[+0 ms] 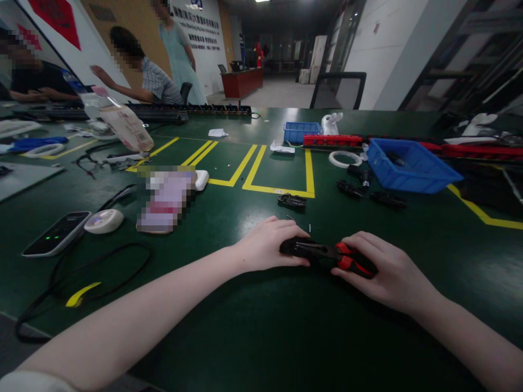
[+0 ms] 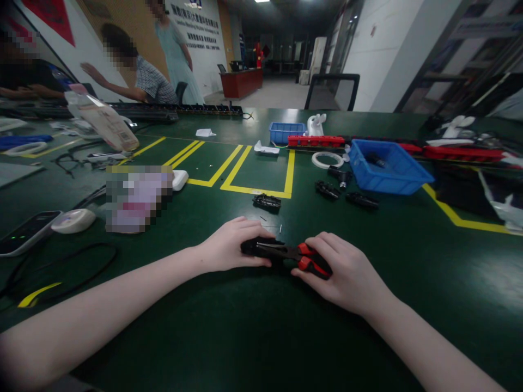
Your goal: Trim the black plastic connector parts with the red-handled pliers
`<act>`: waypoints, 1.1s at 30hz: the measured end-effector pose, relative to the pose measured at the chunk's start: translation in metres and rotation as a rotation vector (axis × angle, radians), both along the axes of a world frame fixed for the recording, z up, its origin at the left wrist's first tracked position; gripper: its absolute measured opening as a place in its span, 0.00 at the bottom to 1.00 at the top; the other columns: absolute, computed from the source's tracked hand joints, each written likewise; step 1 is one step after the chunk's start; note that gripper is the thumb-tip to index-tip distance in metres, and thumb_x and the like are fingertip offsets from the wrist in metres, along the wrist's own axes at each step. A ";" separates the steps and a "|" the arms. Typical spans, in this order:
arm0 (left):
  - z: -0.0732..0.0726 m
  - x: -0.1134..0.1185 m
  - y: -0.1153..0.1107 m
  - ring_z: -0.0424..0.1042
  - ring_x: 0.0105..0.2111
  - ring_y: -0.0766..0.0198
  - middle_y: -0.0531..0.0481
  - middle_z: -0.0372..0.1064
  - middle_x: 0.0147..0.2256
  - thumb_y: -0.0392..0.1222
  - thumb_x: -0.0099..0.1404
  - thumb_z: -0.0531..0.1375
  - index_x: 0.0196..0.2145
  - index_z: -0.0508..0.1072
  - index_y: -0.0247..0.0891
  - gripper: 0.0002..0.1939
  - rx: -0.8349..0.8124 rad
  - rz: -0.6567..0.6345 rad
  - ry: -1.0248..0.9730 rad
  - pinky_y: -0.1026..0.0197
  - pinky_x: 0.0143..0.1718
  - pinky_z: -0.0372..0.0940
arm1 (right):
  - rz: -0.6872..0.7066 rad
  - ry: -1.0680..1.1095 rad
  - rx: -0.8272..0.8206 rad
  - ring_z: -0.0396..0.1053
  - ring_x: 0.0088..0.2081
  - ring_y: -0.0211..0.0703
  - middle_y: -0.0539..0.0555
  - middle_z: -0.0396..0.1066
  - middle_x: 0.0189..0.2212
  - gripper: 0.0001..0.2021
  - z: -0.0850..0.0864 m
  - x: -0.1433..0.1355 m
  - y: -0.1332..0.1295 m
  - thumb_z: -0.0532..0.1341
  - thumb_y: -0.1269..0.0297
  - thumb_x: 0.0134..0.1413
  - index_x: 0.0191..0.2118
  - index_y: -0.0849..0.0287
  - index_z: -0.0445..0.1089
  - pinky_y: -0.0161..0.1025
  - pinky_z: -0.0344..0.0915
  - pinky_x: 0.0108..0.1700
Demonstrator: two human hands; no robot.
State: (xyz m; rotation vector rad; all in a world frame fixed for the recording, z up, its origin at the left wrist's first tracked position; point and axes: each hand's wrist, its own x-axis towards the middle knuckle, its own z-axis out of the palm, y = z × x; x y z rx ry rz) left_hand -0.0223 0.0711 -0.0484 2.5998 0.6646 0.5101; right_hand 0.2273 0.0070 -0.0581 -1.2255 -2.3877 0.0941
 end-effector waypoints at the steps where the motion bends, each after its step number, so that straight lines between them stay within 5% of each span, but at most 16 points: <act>1: 0.000 0.000 0.000 0.68 0.35 0.64 0.53 0.70 0.37 0.51 0.60 0.63 0.45 0.69 0.36 0.20 -0.003 -0.009 0.001 0.62 0.38 0.55 | -0.005 0.005 -0.004 0.68 0.33 0.43 0.56 0.68 0.34 0.14 0.000 0.000 0.000 0.60 0.56 0.53 0.42 0.58 0.63 0.39 0.68 0.31; 7: 0.001 -0.001 0.002 0.66 0.29 0.67 0.55 0.67 0.27 0.54 0.64 0.57 0.29 0.71 0.34 0.18 -0.068 -0.015 0.009 0.62 0.35 0.54 | -0.013 0.003 0.010 0.68 0.32 0.42 0.56 0.68 0.34 0.14 0.002 0.001 0.001 0.60 0.56 0.53 0.42 0.58 0.64 0.38 0.67 0.31; 19: 0.002 -0.001 0.000 0.67 0.37 0.63 0.51 0.68 0.39 0.52 0.60 0.62 0.47 0.68 0.37 0.22 -0.049 -0.005 -0.053 0.62 0.37 0.58 | -0.072 0.041 -0.002 0.68 0.39 0.48 0.57 0.67 0.39 0.15 0.000 0.003 0.001 0.61 0.57 0.53 0.44 0.56 0.62 0.45 0.69 0.37; 33: 0.001 0.000 0.000 0.68 0.37 0.61 0.48 0.68 0.41 0.50 0.60 0.63 0.49 0.67 0.38 0.23 -0.030 -0.008 0.005 0.60 0.37 0.60 | 0.001 0.002 0.043 0.69 0.35 0.45 0.57 0.69 0.35 0.14 0.003 -0.005 0.000 0.60 0.56 0.53 0.42 0.58 0.64 0.42 0.68 0.34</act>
